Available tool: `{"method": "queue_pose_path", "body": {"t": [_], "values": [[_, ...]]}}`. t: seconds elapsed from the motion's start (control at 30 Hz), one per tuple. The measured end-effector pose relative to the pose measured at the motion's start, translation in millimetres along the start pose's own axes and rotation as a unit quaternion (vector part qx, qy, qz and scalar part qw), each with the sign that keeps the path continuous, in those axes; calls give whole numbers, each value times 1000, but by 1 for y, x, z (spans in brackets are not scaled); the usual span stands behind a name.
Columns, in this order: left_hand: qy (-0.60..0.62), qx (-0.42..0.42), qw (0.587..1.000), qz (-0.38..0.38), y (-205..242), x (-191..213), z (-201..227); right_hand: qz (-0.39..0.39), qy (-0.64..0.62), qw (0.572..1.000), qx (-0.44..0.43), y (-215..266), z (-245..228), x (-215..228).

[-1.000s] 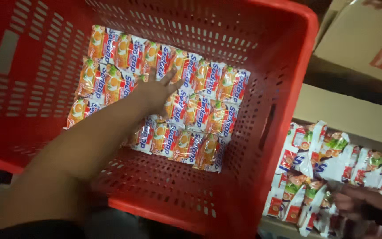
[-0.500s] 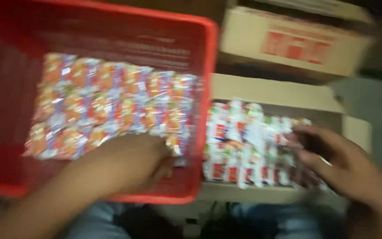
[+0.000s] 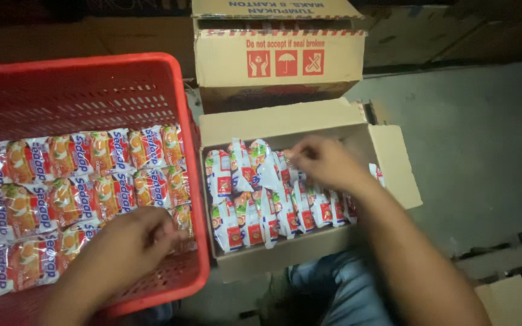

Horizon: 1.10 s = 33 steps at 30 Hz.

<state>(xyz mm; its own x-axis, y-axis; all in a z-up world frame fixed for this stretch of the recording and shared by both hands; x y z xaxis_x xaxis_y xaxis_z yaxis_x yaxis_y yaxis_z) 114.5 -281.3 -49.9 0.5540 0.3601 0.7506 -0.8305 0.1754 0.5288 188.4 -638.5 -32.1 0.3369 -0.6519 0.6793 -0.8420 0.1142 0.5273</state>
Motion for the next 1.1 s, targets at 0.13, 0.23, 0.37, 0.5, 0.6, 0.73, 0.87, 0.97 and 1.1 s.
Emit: {"method": "queue_pose_path", "body": {"t": [0.13, 0.23, 0.37, 0.5, 0.6, 0.73, 0.87, 0.97, 1.1], "values": [[3, -14, 999, 39, -4, 32, 13, -68, 136, 987, 48, -7, -29, -40], [27, -46, 997, 47, -13, 31, 13, -67, 179, 976, 101, -33, -12, -70], [19, -67, 997, 33, -14, 33, 15, -94, 177, 979, 35, -28, -14, -44], [74, -114, 985, 103, -7, 49, 21, -53, 101, 993, -5, -1, -20, 16], [161, -154, 960, 172, 2, 61, 37, -33, -17, 996, 83, -2, 9, 46], [423, -114, 897, 61, 4, 42, 55, -135, -331, 907, 224, 15, 6, 41], [553, -204, 808, -5, 4, 14, 80, -202, -348, 869, 287, 40, -26, -2], [389, 23, 920, 35, 1, 9, 55, -217, -385, 869, 222, 43, -35, -34], [423, -153, 889, 92, -1, 30, 56, -217, -397, 859, 241, 44, -54, -52]]}}
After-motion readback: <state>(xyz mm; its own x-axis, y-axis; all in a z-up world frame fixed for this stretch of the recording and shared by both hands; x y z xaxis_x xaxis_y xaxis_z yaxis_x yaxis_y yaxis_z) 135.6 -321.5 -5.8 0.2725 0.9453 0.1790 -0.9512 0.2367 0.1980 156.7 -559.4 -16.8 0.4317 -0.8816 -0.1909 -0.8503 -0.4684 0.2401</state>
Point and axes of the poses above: each hand's wrist, its own y-axis away from the middle knuckle, its own x-axis out of the back of the hand, z = x × y, the point moved 7 cm from there along -y, towards the middle knuckle, and after that the axes turned 5 degrees about z, right-handed, at the moved point
